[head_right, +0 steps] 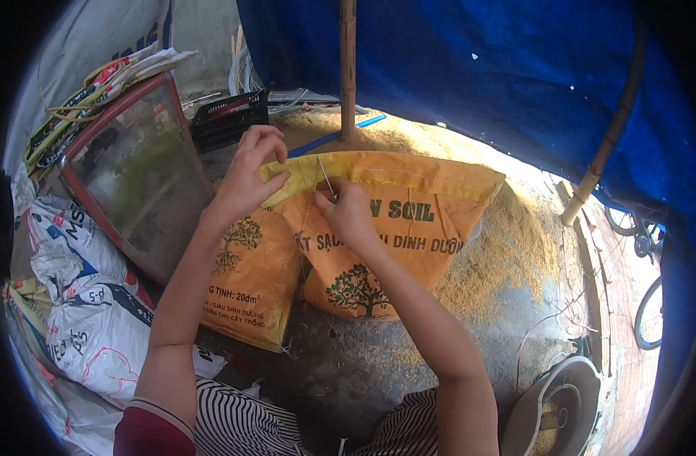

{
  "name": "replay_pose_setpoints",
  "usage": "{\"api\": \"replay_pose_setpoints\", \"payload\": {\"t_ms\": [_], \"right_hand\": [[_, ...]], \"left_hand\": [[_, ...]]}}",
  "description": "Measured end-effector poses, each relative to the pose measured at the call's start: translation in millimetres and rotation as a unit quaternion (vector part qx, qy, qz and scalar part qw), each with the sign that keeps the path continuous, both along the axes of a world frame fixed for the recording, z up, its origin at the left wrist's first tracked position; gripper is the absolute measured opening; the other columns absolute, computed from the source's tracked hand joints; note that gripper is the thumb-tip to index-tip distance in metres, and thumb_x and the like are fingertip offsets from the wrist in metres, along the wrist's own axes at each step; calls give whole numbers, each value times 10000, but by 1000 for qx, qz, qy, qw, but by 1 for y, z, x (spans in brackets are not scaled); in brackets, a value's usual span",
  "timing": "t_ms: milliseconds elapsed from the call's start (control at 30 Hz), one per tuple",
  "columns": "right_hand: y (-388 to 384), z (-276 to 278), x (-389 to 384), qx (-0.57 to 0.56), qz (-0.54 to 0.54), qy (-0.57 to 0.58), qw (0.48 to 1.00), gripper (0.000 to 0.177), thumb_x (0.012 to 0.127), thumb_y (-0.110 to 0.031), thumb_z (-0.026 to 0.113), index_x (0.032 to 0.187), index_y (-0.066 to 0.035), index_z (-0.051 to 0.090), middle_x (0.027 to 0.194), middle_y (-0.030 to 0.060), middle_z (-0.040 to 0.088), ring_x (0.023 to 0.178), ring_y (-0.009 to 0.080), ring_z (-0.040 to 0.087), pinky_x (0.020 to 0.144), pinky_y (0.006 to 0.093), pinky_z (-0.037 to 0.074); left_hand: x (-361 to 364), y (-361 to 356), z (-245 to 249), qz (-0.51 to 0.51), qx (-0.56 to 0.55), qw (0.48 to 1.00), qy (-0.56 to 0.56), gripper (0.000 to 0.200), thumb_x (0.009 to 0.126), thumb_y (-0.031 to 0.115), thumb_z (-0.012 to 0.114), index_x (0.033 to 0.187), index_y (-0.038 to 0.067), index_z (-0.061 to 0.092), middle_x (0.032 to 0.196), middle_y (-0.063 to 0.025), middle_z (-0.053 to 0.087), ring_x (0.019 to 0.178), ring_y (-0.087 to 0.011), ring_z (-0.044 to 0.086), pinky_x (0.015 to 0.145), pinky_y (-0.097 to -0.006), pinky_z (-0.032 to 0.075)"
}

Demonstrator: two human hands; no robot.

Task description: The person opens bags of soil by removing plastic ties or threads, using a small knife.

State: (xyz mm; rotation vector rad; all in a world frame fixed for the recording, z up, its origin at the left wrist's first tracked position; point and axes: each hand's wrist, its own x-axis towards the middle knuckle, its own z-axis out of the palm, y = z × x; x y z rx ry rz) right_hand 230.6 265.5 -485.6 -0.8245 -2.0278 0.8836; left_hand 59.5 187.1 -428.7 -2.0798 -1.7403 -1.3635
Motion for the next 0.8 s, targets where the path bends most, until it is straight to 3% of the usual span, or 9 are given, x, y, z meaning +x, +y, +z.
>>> {"api": "replay_pose_setpoints", "payload": {"t_ms": [67,167,400,467,600,800], "right_hand": [[0,0,-4,-56,6,24,998,218,812,-166,647,909,30,653,727,131,652,617,202,625,583,336,487],[7,-9,-8,-140,37,24,989,201,828,-164,644,898,25,652,667,79,613,536,125,561,503,299,452],[1,0,-4,-174,33,31,984,189,876,-167,612,893,16,657,621,35,580,474,82,501,449,264,410],[-2,9,1,-226,42,32,973,199,896,-184,610,938,7,648,543,-1,511,398,56,433,347,232,318],[5,7,4,-233,62,38,970,198,903,-178,598,986,-14,669,536,0,509,406,53,434,359,225,331],[11,-8,1,-119,22,11,993,177,878,-106,589,1004,-21,680,585,19,575,443,69,477,415,241,392]], "left_hand": [[7,-7,1,-7,30,995,99,136,684,37,638,816,40,605,1189,-135,486,1197,-316,415,1007,-391,335],[9,-2,-14,-3,30,991,127,58,696,69,632,750,48,641,1245,-144,472,1251,-331,369,1041,-425,299],[16,1,-29,49,-24,989,136,111,705,105,624,773,77,708,1327,-138,444,1330,-341,269,1077,-491,228],[15,2,-30,50,-42,990,125,120,707,112,633,778,89,726,1362,-133,428,1355,-338,231,1083,-498,215],[8,5,-35,69,-70,984,150,87,709,129,661,747,98,733,1398,-132,402,1372,-342,198,1094,-499,194],[15,10,-41,82,-46,985,142,86,653,211,762,671,134,730,1404,-153,396,1385,-348,151,1122,-539,53]]}}
